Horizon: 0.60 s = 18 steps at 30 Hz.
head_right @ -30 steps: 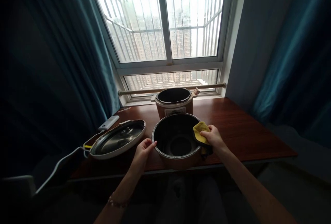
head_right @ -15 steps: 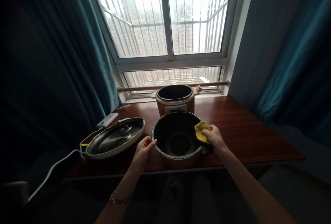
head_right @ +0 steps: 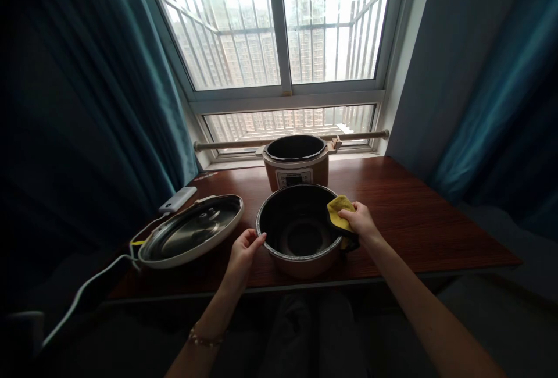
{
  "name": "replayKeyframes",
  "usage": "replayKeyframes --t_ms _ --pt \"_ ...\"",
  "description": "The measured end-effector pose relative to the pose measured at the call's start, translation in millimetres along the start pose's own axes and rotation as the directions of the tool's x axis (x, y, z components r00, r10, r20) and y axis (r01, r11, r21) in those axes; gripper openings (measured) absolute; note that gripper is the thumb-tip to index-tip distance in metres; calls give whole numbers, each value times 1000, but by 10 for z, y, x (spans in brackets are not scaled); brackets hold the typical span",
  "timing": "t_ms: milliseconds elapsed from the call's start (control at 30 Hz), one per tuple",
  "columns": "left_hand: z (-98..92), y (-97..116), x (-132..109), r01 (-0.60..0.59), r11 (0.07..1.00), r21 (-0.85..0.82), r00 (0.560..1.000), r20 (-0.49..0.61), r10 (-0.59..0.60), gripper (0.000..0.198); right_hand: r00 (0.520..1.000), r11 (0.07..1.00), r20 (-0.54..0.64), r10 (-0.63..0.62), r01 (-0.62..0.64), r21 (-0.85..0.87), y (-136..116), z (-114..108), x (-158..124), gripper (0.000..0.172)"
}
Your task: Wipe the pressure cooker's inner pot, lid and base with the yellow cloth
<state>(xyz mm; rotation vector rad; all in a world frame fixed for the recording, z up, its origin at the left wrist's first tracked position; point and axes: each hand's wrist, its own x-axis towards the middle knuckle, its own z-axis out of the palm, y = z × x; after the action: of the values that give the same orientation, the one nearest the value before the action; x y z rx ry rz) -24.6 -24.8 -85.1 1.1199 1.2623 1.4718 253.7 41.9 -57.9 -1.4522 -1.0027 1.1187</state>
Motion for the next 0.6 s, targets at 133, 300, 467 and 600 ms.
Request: replayKeyframes --t_ms 133,300,467,600 --pt "15 -17 -39 4 999 35 1000 -24 -3 27 1000 1000 15 14 -14 -11 47 -20 0 17" --pt "13 -72 -90 7 998 68 999 -52 -3 30 999 1000 44 6 -6 -4 81 -22 -12 19" --pt "-24 -64 -112 -36 978 206 998 -41 45 31 998 1000 59 -10 10 -4 106 -22 -34 21" --pt "-58 19 -181 -167 759 629 960 -71 270 30 993 991 13 -118 118 -69 196 -58 -12 29"
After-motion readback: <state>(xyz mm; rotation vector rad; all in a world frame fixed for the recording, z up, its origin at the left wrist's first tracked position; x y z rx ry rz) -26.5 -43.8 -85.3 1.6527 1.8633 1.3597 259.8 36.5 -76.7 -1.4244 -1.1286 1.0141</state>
